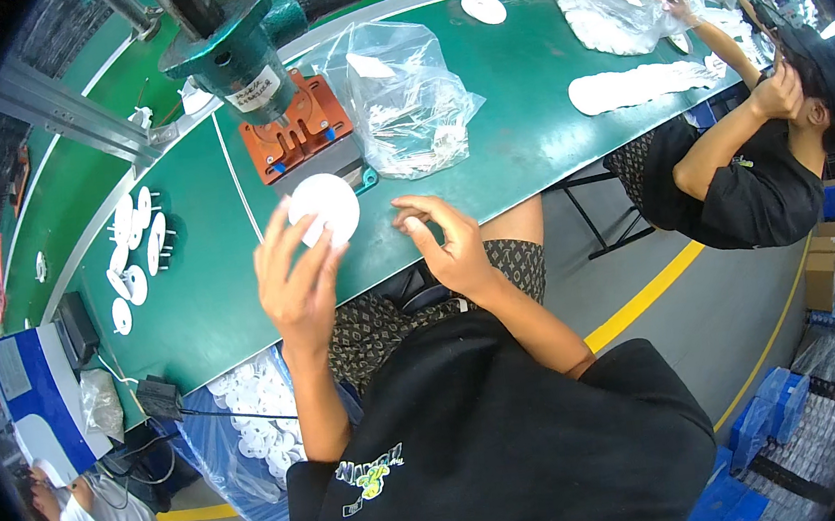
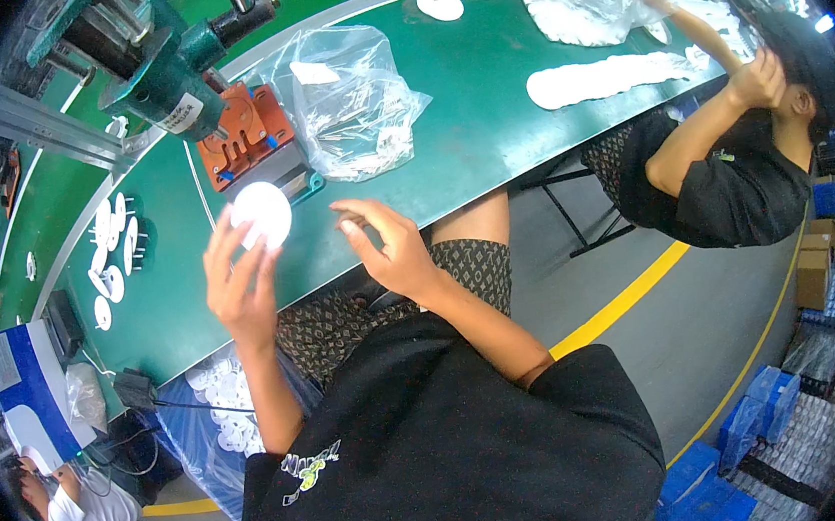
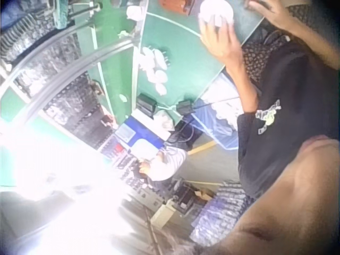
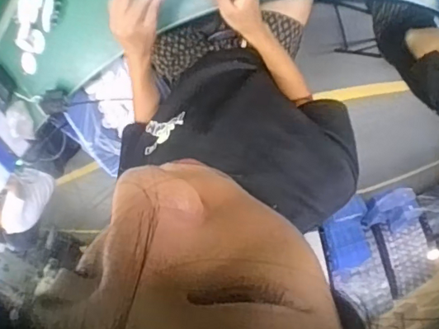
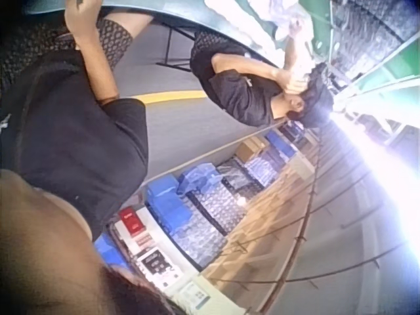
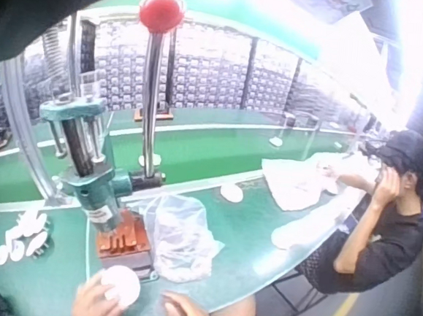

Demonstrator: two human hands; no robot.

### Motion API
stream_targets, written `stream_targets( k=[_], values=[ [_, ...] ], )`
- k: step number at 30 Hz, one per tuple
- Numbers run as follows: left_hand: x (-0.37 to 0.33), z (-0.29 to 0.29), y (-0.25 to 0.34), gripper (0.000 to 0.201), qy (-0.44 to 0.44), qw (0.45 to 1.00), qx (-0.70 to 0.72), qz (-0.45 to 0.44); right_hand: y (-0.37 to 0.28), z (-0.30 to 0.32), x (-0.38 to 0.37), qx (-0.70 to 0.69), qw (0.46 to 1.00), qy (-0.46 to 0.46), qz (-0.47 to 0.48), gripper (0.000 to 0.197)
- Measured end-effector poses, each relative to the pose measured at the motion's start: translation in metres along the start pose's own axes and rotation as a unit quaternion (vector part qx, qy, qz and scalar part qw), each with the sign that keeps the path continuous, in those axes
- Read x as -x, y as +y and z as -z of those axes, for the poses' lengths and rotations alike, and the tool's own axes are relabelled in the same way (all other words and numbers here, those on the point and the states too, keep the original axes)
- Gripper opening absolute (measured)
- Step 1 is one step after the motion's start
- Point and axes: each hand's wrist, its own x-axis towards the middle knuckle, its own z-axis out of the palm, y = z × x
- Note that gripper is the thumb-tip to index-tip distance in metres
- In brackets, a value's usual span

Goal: The person assembles white plastic components using a manual press.

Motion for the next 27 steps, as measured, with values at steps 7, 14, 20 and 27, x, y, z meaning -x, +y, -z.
stream_targets(
  k=[7, 14, 20, 27],
  values=[
    [-0.077, -0.018, -0.038, 0.033, 0.025, 0.989, -0.132, -0.054, -0.002, -0.012, -0.007, -0.034, 0.999, -0.006, -0.021, 0.023],
    [-0.08, -0.025, -0.028, 0.049, 0.011, 0.994, -0.104, -0.02, -0.169, 0.012, -0.2, 0.118, 0.803, 0.335, 0.478, 0.035],
    [-0.103, -0.023, -0.029, 0.062, -0.023, 0.996, -0.005, 0.086, -0.252, 0.034, -0.271, 0.449, 0.788, 0.157, 0.391, 0.024],
    [-0.101, -0.017, -0.024, 0.066, -0.055, 0.987, 0.023, 0.149, -0.155, 0.044, -0.094, -0.028, 0.873, 0.149, 0.464, 0.028]
  ],
)
